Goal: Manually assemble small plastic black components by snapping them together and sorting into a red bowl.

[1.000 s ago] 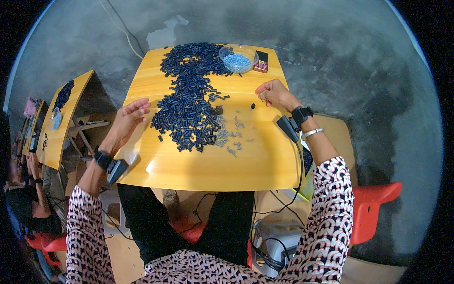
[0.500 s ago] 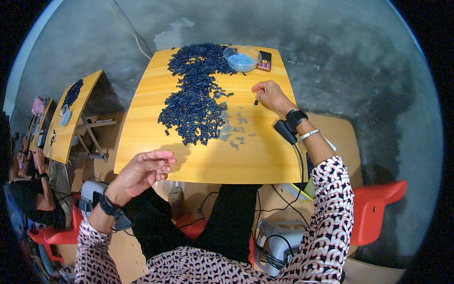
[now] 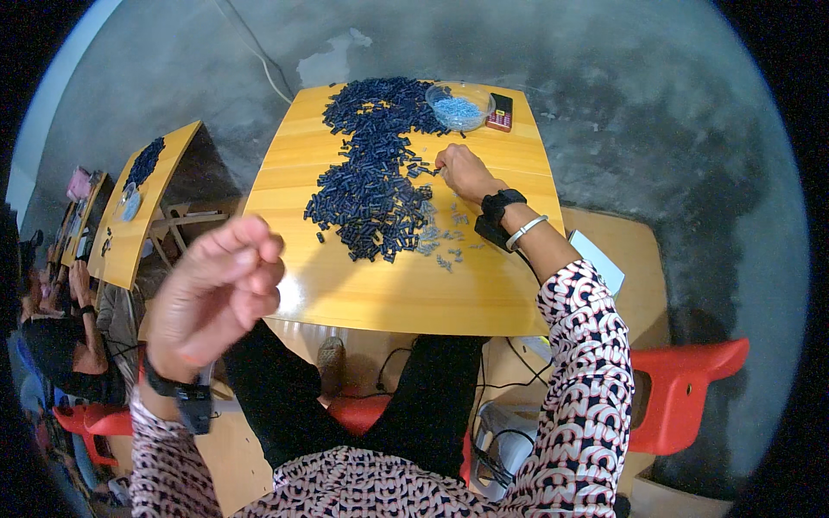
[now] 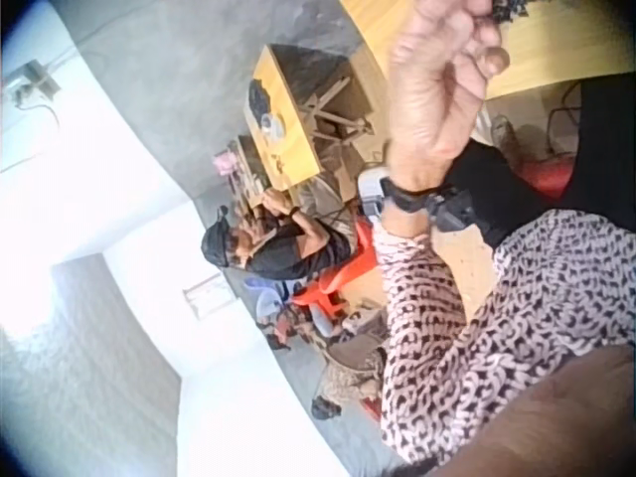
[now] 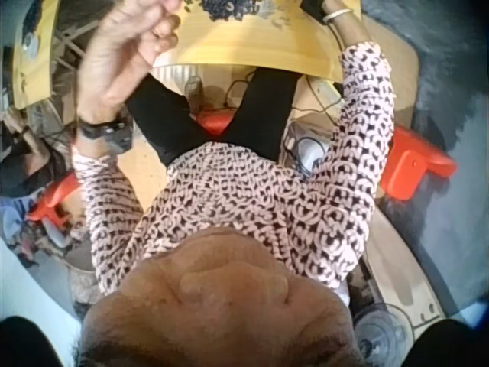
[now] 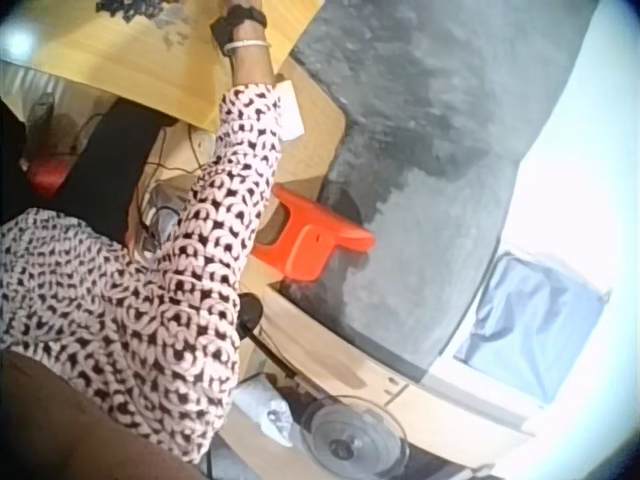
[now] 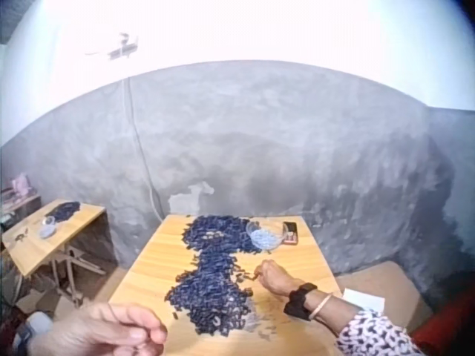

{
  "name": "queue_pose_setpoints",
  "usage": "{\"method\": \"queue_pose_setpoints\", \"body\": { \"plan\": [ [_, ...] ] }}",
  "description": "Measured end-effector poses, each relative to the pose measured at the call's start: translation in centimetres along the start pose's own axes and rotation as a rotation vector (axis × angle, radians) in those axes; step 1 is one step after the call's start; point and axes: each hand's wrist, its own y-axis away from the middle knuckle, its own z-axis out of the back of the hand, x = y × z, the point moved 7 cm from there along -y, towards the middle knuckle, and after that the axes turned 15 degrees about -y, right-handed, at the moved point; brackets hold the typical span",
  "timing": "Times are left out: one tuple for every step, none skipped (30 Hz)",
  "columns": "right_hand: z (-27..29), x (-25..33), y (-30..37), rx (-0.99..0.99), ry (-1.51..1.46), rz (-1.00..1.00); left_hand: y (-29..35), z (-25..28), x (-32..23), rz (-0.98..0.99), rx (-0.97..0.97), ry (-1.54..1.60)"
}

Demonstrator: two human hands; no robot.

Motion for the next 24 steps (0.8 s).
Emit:
{"method": "queue_pose_setpoints", "body": {
  "plan": [
    [-0.1, -0.2, -0.2, 0.002, -0.016, -0.015, -0.2, 1.5, 1.9, 0.011, -0.028, 0.032],
    [-0.3, -0.4, -0.2, 0.003, -0.031, -0.030, -0.5, 3.2, 4.3, 0.049, -0.060, 0.043],
    [-0.6, -0.2, -0.3, 0.008, -0.032, -0.026, -0.9, 4.9, 6.8, 0.086, -0.095, 0.054],
    [-0.9, 0.1, -0.3, 0.019, -0.067, -0.054, -1.2, 6.4, 8.9, 0.084, -0.106, 0.056],
    [-0.9, 0.3, 0.0, 0.025, -0.095, -0.087, -1.4, 8.2, 11.0, 0.103, -0.190, 0.084],
    [-0.9, 0.7, 0.3, 0.027, -0.093, -0.089, -1.7, 9.7, 12.6, 0.125, -0.271, 0.112],
    [-0.5, 1.5, 0.7, -0.044, -0.186, -0.034, -2.1, 10.3, 13.6, 0.124, -0.270, 0.115],
    [-0.1, 2.4, 1.2, -0.113, -0.283, 0.022, -2.6, 10.8, 14.1, 0.101, -0.281, 0.104],
    [-0.3, 4.2, 1.6, -0.106, -0.290, 0.029, -2.7, 11.2, 14.2, 0.075, -0.300, 0.092],
    [-0.6, 5.8, 2.4, -0.102, -0.405, -0.005, -2.8, 11.3, 14.0, 0.047, -0.299, 0.055],
    [-0.8, 7.5, 3.4, -0.101, -0.515, -0.046, -2.8, 11.0, 13.8, 0.048, -0.305, 0.056],
    [-1.3, 9.0, 4.5, -0.062, -0.577, -0.114, -3.0, 10.4, 13.2, 0.010, -0.283, 0.051],
    [-1.4, 10.9, 5.3, -0.056, -0.582, -0.111, -3.1, 9.8, 12.7, -0.029, -0.263, 0.044],
    [-1.8, 12.8, 6.0, -0.026, -0.657, -0.105, -3.3, 9.6, 12.5, -0.057, -0.256, 0.029],
    [-2.3, 14.0, 6.7, 0.001, -0.728, -0.100, -3.4, 9.3, 12.3, -0.059, -0.263, 0.026],
    [-3.3, 14.4, 7.2, -0.019, -0.809, -0.042, -3.4, 8.9, 12.0, -0.089, -0.262, -0.003],
    [-3.9, 15.1, 7.7, -0.015, -0.814, -0.040, -3.3, 8.6, 11.8, -0.115, -0.259, -0.031],
    [-4.2, 15.9, 8.3, -0.027, -0.831, -0.021, -3.1, 8.4, 11.9, -0.134, -0.242, -0.019],
    [-4.5, 16.6, 8.8, -0.039, -0.849, -0.001, -2.7, 8.4, 12.0, -0.133, -0.251, -0.022],
    [-4.4, 17.3, 9.2, -0.055, -0.821, 0.022, -2.5, 8.2, 12.0, -0.147, -0.241, -0.045],
    [-4.6, 18.1, 9.7, -0.053, -0.825, 0.022, -2.2, 8.1, 12.0, -0.161, -0.232, -0.067],
    [-4.6, 18.8, 10.0, -0.069, -0.819, 0.029, -1.8, 7.9, 12.0, -0.153, -0.243, -0.084],
    [-4.6, 19.2, 10.2, -0.084, -0.813, 0.040, -1.6, 7.8, 12.1, -0.154, -0.248, -0.086],
    [-4.8, 19.4, 10.5, -0.081, -0.817, 0.043, -1.4, 7.6, 12.0, -0.186, -0.229, -0.110]
  ]
}}
